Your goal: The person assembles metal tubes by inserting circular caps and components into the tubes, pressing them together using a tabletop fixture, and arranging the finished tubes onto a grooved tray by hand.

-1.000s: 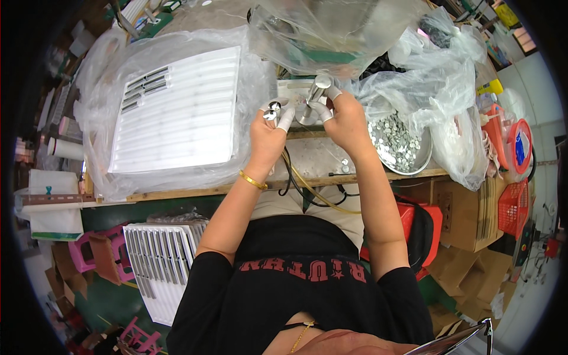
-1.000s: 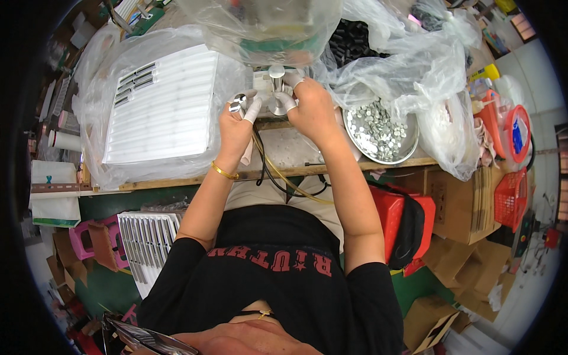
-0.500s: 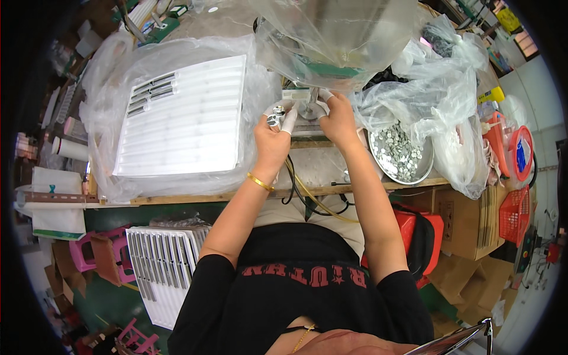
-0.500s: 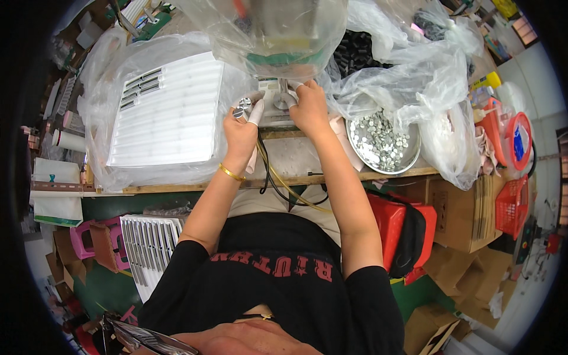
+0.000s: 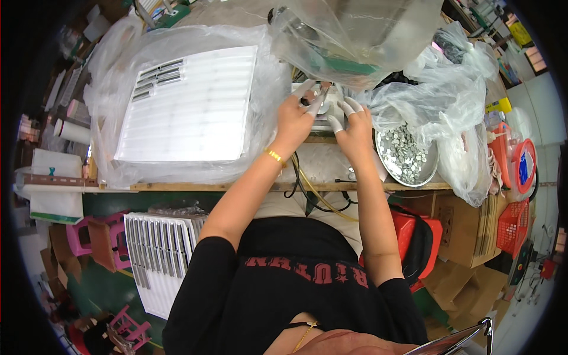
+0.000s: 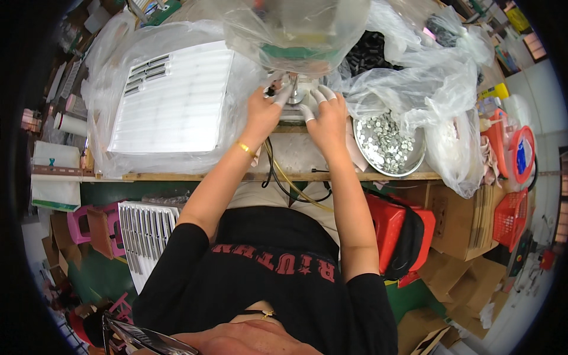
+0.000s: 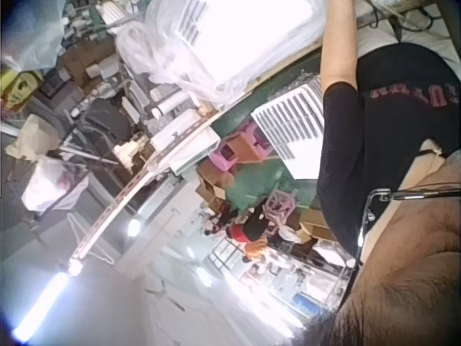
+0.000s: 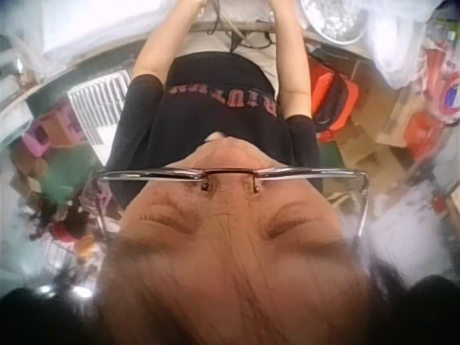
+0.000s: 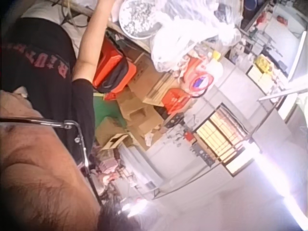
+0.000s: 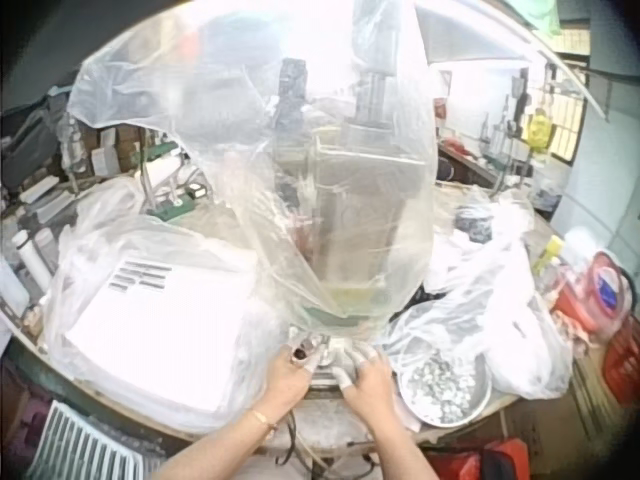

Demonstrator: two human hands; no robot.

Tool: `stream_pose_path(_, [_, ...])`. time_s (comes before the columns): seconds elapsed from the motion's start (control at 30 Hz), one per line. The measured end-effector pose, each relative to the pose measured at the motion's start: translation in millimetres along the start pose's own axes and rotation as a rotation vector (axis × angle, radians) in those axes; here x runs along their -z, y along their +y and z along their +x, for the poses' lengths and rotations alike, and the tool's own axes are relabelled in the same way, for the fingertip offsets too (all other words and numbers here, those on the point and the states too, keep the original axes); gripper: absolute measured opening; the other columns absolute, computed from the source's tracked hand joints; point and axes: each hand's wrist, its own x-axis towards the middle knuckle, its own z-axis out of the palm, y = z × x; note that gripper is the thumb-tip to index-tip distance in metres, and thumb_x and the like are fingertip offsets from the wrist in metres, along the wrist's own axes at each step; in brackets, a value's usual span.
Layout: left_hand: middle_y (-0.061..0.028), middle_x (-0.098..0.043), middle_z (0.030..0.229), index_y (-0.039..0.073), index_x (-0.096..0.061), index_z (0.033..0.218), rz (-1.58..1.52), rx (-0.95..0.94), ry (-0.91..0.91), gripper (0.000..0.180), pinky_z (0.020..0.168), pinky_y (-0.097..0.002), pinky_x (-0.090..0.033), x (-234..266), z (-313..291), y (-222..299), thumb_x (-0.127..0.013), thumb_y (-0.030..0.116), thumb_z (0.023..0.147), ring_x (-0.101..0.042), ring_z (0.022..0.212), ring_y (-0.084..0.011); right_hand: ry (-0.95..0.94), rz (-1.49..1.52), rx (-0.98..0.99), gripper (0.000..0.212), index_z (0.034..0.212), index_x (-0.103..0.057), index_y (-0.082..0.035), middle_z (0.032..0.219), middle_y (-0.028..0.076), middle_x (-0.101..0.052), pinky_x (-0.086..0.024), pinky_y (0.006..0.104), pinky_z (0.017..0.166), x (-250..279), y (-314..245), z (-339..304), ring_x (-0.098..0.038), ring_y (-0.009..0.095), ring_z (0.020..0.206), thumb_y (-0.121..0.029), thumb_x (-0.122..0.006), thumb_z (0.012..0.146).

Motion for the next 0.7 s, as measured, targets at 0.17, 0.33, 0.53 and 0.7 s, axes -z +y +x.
stream_pose_path(0.17, [-0.0132, -0.062, 0.111, -0.001, -0.060, 0.106, 0.372, -0.196, 0.008, 0.031, 0.072, -0.0304, -0.050, 15.6, 2.9, -1.6, -0.066, 0.008, 0.078, -0.063, 0.087, -0.0200, -0.576, -0.310, -0.083, 0.046, 0.110, -0.059, 0.002, 0.121, 0.021, -0.053, -0.034, 0.0466, 0.100, -30.1, -32.3, 27.5, -0.046, 0.040, 0.112, -0.020, -0.068, 0.071])
stream_pose_path(0.33, [-0.0145, -0.056, 0.093, 0.004, -0.061, 0.093, 0.435, -0.889, -0.077, 0.033, 0.077, -0.0416, -0.045, -20.5, -33.0, 3.7, -0.069, 0.020, 0.065, -0.055, 0.085, -0.0322, -0.270, -0.045, 0.427, 0.051, 0.120, -0.052, 0.001, 0.119, 0.019, -0.054, -0.038, 0.0417, 0.098, -36.9, 115.1, -11.4, -0.049, 0.033, 0.114, -0.026, -0.064, 0.078])
stream_pose_path(0.53, [-0.0098, -0.062, 0.102, 0.007, -0.060, 0.108, 0.624, -0.657, 0.233, 0.034, 0.077, -0.0373, -0.048, 105.5, -134.9, 64.5, -0.066, 0.014, 0.076, -0.061, 0.087, -0.0282, -0.282, -0.117, 0.223, 0.050, 0.122, -0.055, 0.002, 0.128, 0.025, -0.049, -0.037, 0.0390, 0.098, -24.8, 13.5, 12.2, -0.047, 0.034, 0.119, -0.025, -0.064, 0.081])
stream_pose_path(0.7, [-0.0128, -0.064, 0.097, 0.009, -0.061, 0.109, 1.015, -0.168, 0.823, 0.035, 0.077, -0.0326, -0.049, 279.1, -259.6, 74.9, -0.061, 0.004, 0.075, -0.063, 0.087, -0.0248, -0.244, 0.065, -0.045, 0.043, 0.118, -0.058, 0.003, 0.131, 0.019, -0.048, -0.036, 0.0398, 0.099, 15.3, -26.0, 0.5, -0.046, 0.034, 0.120, -0.022, -0.065, 0.084])
